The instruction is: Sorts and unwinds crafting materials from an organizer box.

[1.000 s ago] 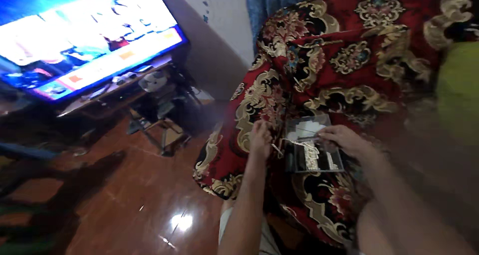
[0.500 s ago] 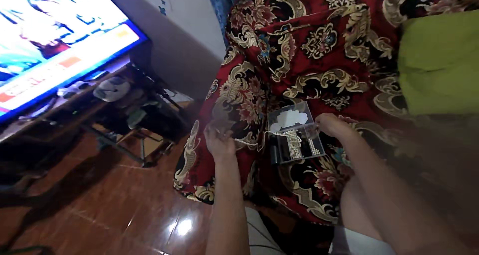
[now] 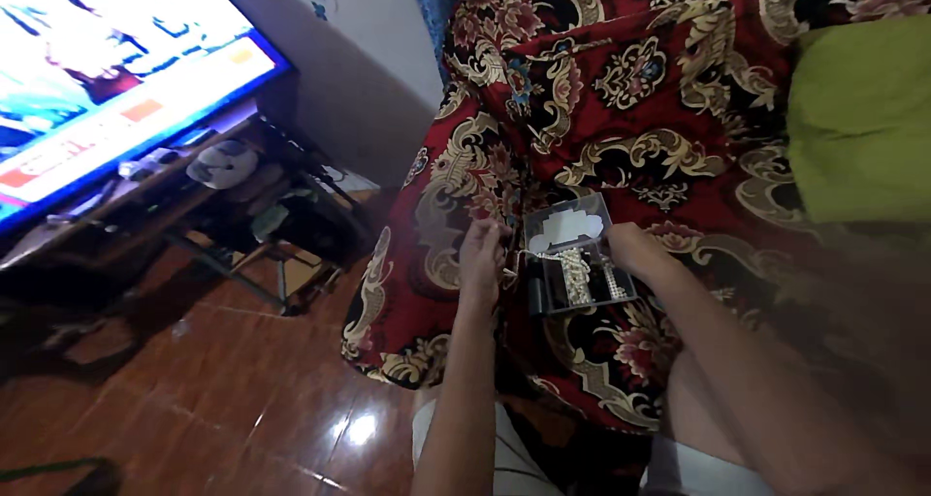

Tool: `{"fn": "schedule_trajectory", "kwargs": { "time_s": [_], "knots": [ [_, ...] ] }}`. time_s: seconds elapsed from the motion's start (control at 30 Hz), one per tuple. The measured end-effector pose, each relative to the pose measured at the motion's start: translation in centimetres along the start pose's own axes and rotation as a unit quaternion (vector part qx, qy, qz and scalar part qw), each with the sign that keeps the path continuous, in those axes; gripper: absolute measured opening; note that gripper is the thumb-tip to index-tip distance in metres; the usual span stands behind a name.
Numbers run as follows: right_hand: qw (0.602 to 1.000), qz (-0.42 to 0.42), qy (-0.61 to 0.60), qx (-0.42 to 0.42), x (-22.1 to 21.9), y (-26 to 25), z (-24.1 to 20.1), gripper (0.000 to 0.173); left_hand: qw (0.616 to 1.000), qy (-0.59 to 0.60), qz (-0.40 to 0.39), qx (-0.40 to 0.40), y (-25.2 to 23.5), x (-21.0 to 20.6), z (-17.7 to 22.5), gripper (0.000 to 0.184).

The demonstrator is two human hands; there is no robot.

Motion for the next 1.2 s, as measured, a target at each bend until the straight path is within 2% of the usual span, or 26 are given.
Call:
{"fn": "schedule_trajectory", "kwargs": {
  "time_s": [0.13,0.23,0.3,0.43,0.53,0.67,0.83,0.9,1.2],
  "knots": [
    [0.998,0.041,-0.041,0.009,0.9,0.5,0.1,0.023,0.984,-0.148,-0.097,-0.031,0.5,-2.8,0.9,0.013],
    [0.977,0.097,-0.158,0.109,2.0,1.2,-0.6,0.025,0.95,-0.258,-0.17,-0.054,0.9,-5.3,0.9,0.016],
    [0.948,0.098,-0.245,0.177,2.0,1.6,-1.3,0.024,0.926,-0.31,-0.197,-0.085,1.2,-6.8,0.7,0.017],
    [0.885,0.026,-0.384,0.261,1.4,2.3,-2.5,0.026,0.9,-0.368,-0.199,-0.123,1.4,-8.6,0.6,0.017],
    [0.86,-0.056,-0.411,0.297,0.5,2.4,-3.2,0.023,0.885,-0.403,-0.177,-0.153,1.4,-9.1,0.7,0.015],
    [0.907,-0.046,-0.318,0.271,0.6,2.2,-3.0,0.02,0.89,-0.396,-0.18,-0.138,1.1,-8.6,0.0,0.015],
    [0.937,-0.007,-0.261,0.234,1.4,1.8,-1.7,0.024,0.886,-0.388,-0.251,-0.047,0.8,-7.2,-1.6,0.041],
    [0.939,0.0,-0.263,0.221,1.6,1.7,-1.5,0.027,0.879,-0.391,-0.272,-0.024,0.7,-6.5,-2.3,0.044],
    [0.953,-0.002,-0.222,0.207,1.4,1.1,-1.5,0.034,0.864,-0.425,-0.268,0.031,0.6,-4.7,-1.8,0.026]
  ]
}}
Point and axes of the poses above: each hand's wrist, its own y-axis away from the middle knuckle, its own x-axis out of the back of the hand, z = x × y, the point moved 7 cm from there along -y, towards the middle knuckle, and after that the axes turned 12 degrees about -z, right-handed, at the moved point
